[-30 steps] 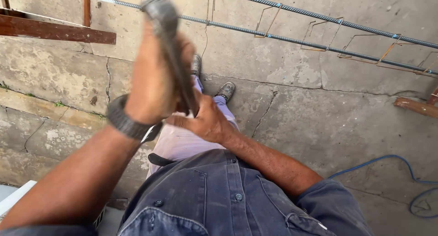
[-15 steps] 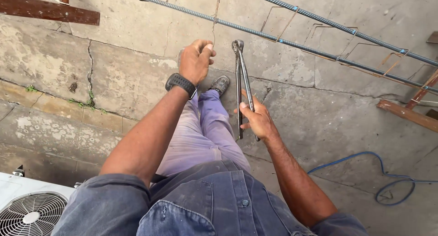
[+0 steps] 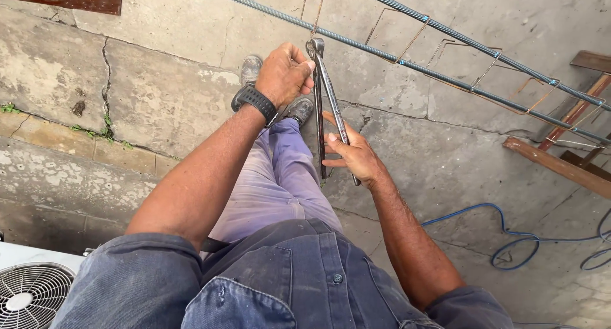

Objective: The person ties a wire around the intersection of two steel rebar rods using their hands and a metal tying tool. They wrap the wire around the rods and twist it to secure the connection, repeating the process at multiple points along the rebar structure.

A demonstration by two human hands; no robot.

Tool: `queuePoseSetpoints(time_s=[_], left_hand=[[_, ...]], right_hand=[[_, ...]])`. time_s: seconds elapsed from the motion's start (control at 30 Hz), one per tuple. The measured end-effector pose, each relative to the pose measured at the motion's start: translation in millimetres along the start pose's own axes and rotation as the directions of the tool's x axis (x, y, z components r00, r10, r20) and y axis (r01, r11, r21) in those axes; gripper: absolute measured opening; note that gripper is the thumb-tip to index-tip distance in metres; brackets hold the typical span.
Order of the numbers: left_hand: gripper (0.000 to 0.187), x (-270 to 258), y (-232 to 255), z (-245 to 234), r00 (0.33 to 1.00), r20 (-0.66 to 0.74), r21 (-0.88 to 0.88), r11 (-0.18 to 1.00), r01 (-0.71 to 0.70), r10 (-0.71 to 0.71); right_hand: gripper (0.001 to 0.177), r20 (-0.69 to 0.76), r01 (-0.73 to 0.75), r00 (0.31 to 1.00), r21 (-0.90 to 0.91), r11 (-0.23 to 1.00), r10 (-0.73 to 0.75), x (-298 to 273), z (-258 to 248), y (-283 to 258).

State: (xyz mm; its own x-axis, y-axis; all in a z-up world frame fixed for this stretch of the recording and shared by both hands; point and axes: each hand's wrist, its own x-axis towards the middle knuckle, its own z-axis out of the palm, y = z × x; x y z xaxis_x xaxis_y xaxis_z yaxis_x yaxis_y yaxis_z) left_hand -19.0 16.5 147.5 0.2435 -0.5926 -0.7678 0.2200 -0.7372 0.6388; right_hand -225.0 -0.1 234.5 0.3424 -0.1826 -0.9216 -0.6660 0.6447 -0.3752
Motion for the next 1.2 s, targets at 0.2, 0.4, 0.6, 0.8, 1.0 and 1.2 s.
queuePoseSetpoints(time_s=[0.2, 0.4, 0.6, 0.8, 1.0, 1.2], left_hand=[[0.015, 5.0, -1.4, -2.0, 0.998, 0.05, -0.013, 0.999, 0.047, -0.046], [0.019, 10.9, -3.3, -5.4, 0.983, 0.119, -0.113, 0.982, 0.153, -0.139], [0.017, 13.4, 4.8, -14.1, 0.975, 0.167, 0.012, 0.99, 0.144, -0.144], [0.008, 32.5, -32.3, -10.0, 0.986, 0.152, 0.268, 0.957, -0.111, 0.071], [0.014, 47.8, -60.6, 4.5, 0.99, 0.106, 0.385, 0.914, -0.126, 0.091], [0.016, 57.2, -78.3, 20.7, 0.996, -0.007, 0.281, 0.956, -0.086, 0.091]], right_hand=[[0.067, 0.031, 0.063, 0.998, -0.021, 0.998, -0.062, 11.5, -4.0, 11.2], [0.071, 0.01, 0.168, 0.986, -0.032, 0.985, -0.168, 30.0, -10.8, 38.3], [0.067, -0.047, 0.229, 0.966, -0.294, 0.928, -0.254, 30.5, -4.6, 34.9], [0.05, -0.109, 0.211, 0.969, -0.085, 0.974, -0.22, 49.2, -4.4, 64.7], [0.051, -0.156, 0.191, 0.969, -0.029, 0.981, -0.194, 18.0, -17.6, 67.8], [0.057, -0.039, 0.118, 0.993, 0.176, 0.977, -0.113, -17.3, -29.6, 63.1]])
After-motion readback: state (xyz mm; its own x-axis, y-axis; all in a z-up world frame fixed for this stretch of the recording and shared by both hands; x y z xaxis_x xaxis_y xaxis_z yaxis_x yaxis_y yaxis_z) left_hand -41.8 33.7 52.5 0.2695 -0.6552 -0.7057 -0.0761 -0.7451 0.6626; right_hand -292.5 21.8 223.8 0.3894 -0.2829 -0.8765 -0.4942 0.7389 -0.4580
